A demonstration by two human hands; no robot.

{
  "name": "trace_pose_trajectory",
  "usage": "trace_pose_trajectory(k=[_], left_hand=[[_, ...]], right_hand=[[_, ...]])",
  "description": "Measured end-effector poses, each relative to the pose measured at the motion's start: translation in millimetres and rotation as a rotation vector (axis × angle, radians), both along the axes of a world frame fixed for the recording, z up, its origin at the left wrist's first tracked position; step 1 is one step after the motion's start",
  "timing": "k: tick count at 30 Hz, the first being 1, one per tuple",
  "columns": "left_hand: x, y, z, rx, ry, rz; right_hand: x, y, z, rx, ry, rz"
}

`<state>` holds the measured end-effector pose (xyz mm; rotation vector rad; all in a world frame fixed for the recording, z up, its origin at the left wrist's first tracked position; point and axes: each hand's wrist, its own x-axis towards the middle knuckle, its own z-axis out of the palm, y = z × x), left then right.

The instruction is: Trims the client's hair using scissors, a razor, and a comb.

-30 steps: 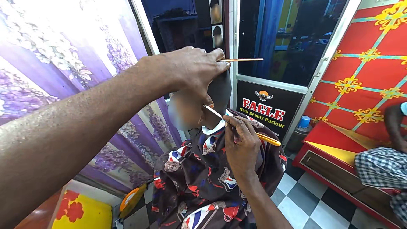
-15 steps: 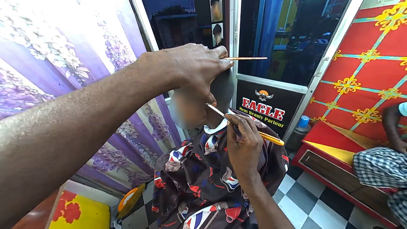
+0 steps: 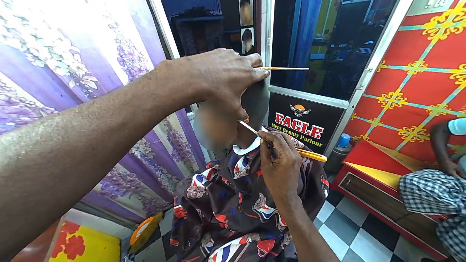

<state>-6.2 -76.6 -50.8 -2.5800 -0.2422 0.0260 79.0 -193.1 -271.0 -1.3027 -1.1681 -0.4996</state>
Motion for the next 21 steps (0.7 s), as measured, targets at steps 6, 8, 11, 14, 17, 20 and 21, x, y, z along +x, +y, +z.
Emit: trace_pose_trajectory(k=[6,8,11,14,17,20,21], left_hand=[[-1.1,1.1,-0.6,0.005,-0.008,-0.018],[-1.7,1.4,-1.3,0.005,-0.015,-0.026],[-1.9,0.4,-1.3,0.008,-0.015,-0.026],[-2.0,-0.7,-1.2,0.006,-0.014,-0.016],[-2.3,-1.3,-1.1,0.008,-0.018,-0.021],[-2.2,-0.8,-1.1,0.007,-0.014,-0.031],[-1.8,-0.7,-0.9,0.007,-0.013,-0.034]], right_hand=[[1.3,-1.9,0.6,-0.031,0.002,0.023],[1.4,-2.2,0.1,-0.023,0.001,0.020],[1.5,-2.2,-0.6,0.025,-0.002,0.004],[1.6,-1.8,-1.8,0.011,-0.006,-0.006],[1.2,-2.2,-2.2,-0.016,-0.015,-0.014],[1.7,-3.0,-1.9,0.013,-0.025,-0.028],[2.5,-3.4,-1.4,0.016,-0.033,-0.032]])
